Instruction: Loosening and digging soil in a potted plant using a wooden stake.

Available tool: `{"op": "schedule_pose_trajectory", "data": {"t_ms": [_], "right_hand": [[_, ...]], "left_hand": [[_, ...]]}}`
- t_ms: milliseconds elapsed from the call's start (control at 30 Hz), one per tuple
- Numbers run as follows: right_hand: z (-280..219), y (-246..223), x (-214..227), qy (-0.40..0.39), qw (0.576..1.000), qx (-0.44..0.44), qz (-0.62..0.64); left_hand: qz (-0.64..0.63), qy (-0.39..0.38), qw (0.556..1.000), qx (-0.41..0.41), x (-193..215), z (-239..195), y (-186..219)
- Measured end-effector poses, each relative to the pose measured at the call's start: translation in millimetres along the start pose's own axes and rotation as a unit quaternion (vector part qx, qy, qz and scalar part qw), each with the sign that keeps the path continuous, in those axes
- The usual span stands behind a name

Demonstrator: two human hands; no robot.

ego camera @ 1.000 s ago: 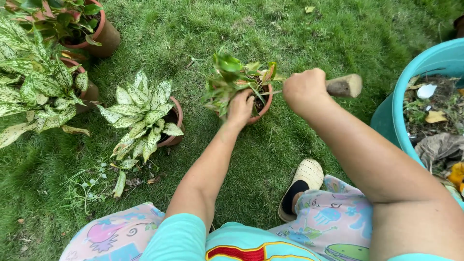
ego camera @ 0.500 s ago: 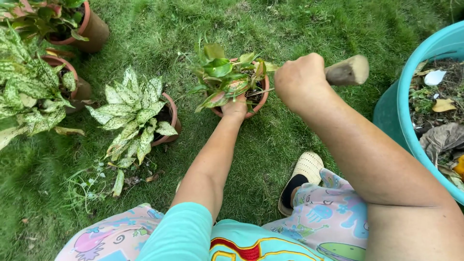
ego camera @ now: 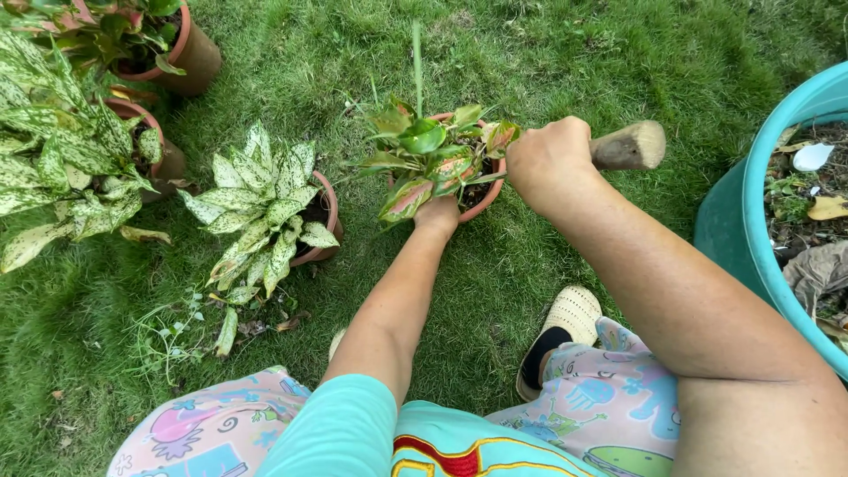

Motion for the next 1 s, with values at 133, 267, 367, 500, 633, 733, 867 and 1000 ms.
{"op": "schedule_pose_trajectory", "data": {"t_ms": [133, 267, 367, 500, 633, 733, 867, 1000], "right_hand": [[-1, 2, 0, 0.014, 1.0, 0.002, 0.016], [-8, 7, 6, 0.003, 1.0, 0.004, 0.016], [-19, 7, 11, 0.005, 1.0, 0.004, 0.02], [-16, 1, 3, 0.031, 0.998, -0.002, 0.047], [-6, -3, -15, 0.034, 0.999, 0.009, 0.036], [-4, -3, -24, 0.024, 0.999, -0.005, 0.044], [-9, -6, -26, 0.033, 0.997, -0.012, 0.071], [-17, -14, -23, 0.035, 0.997, 0.001, 0.068]], "left_hand": [[-0.293, 0.035, 0.955, 0.017, -4, 5, 1], [-0.363, 0.076, 0.927, 0.054, 1, -4, -2], [-0.442, 0.151, 0.879, 0.093, 2, -14, -2], [-0.502, 0.177, 0.839, 0.115, -10, -5, -3], [-0.474, 0.113, 0.868, 0.089, 1, -18, -7], [-0.391, 0.028, 0.918, 0.059, 6, -27, -5], [-0.394, 0.037, 0.917, 0.047, 5, -24, -3], [-0.4, 0.081, 0.912, 0.043, 5, -19, -1]]}}
Point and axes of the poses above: each hand's wrist, its own z-axis towards the middle knuckle, its own x-axis out of the back of the hand, y = z × x, the point moved 3 cm from there along z, towards the middle knuckle, and after that the axes turned 6 degrees about -z, right-handed, at the moved point
